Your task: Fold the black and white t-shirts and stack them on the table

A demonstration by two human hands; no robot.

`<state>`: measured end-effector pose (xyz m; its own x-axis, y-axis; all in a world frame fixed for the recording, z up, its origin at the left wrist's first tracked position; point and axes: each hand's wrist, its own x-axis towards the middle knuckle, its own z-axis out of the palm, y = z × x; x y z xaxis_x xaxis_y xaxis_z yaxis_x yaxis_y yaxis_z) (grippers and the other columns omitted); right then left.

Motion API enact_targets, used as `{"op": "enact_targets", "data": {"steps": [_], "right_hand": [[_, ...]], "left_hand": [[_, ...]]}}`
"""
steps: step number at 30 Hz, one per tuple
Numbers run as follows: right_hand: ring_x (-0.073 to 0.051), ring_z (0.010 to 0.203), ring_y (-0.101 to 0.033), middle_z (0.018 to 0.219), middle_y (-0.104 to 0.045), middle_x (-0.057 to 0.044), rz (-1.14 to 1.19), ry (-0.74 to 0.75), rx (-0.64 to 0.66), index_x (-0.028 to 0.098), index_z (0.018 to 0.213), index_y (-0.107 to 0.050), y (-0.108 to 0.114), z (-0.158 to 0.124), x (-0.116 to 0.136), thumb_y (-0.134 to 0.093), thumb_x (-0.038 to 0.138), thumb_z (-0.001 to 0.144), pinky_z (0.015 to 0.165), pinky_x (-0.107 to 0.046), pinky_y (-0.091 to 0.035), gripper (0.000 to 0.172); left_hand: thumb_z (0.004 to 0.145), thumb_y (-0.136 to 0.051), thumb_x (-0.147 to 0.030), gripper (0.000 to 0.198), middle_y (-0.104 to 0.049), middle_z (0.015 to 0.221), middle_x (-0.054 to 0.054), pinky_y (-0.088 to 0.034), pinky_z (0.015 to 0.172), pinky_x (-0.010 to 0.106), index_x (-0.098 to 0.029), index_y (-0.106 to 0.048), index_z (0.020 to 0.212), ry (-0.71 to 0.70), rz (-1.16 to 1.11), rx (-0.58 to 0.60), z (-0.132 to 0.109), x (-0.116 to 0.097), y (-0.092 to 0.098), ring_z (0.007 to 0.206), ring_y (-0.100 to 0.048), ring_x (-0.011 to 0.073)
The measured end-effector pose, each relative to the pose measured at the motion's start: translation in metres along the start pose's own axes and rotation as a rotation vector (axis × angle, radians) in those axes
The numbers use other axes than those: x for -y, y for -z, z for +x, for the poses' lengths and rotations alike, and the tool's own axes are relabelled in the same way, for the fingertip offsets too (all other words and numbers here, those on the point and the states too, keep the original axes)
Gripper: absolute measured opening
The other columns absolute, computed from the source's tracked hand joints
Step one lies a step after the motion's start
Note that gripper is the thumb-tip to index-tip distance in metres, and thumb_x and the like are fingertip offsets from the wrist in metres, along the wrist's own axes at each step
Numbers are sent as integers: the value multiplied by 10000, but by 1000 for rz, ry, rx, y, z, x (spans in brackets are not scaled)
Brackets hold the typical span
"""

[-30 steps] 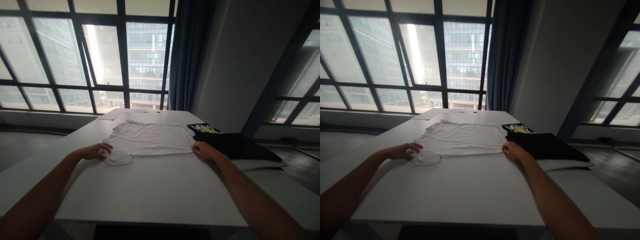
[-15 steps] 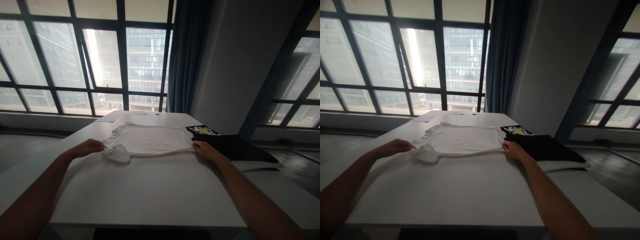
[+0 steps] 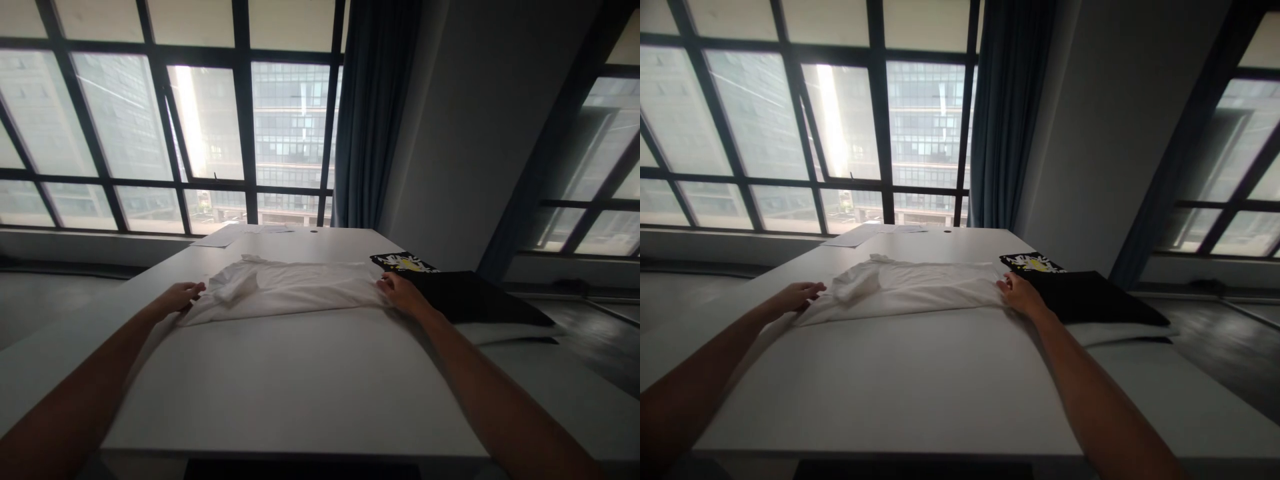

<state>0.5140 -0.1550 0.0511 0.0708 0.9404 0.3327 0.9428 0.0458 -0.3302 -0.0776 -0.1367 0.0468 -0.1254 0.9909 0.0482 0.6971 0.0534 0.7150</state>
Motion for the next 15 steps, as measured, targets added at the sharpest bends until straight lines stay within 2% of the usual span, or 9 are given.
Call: {"op": "enact_targets", "data": {"steps": [4, 6, 8, 10, 12, 15], "right_hand": [[-245, 1135, -619, 1330, -598, -189, -55, 23, 87, 96, 1401, -476, -14, -1, -2, -571, 437, 906, 943, -279, -432, 609], [-260, 1125, -629, 1278, -629, -199, -101, -12, 124, 77, 1416, -460, -17, -2, -2, -612, 432, 877, 935, -285, -440, 663], [-263, 1074, -652, 1197, -670, -197, -135, -50, 151, 68, 1395, -483, -19, -1, -3, -621, 397, 867, 902, -289, -453, 638], [-250, 1025, -666, 1131, -699, -172, -158, -72, 167, 88, 1329, -553, -17, 0, -2, -623, 308, 850, 865, -276, -459, 532], [-232, 980, -674, 1059, -721, -134, -161, -86, 198, 123, 1212, -637, -12, 1, -2, -617, 210, 809, 822, -259, -462, 413], [-219, 856, -687, 927, -732, -93, -136, -137, 320, 150, 1030, -707, 3, -1, -4, -623, 129, 716, 720, -255, -478, 325]], "left_hand": [[501, -706, -763, 902, -744, 897, 98, -510, 575, 287, -143, -684, 1155, 7, 24, 96, -2, 1, 0, 646, -629, 192], [477, -744, -707, 896, -737, 860, 70, -514, 604, 292, -157, -679, 1182, -43, 97, 138, -2, 0, -1, 682, -643, 208], [508, -731, -658, 812, -728, 855, 55, -527, 655, 305, -172, -699, 1157, -94, 186, 137, 2, 1, -3, 716, -657, 221], [584, -676, -608, 699, -729, 911, 67, -534, 737, 321, -179, -712, 1135, -146, 259, 74, 6, 3, -5, 790, -674, 241], [667, -601, -552, 613, -731, 997, 87, -524, 827, 341, -183, -708, 1144, -169, 313, -41, 11, 8, -6, 882, -679, 266], [751, -510, -479, 546, -728, 1068, 113, -497, 919, 380, -177, -692, 1169, -157, 362, -193, 14, 13, -6, 958, -673, 298]]}}
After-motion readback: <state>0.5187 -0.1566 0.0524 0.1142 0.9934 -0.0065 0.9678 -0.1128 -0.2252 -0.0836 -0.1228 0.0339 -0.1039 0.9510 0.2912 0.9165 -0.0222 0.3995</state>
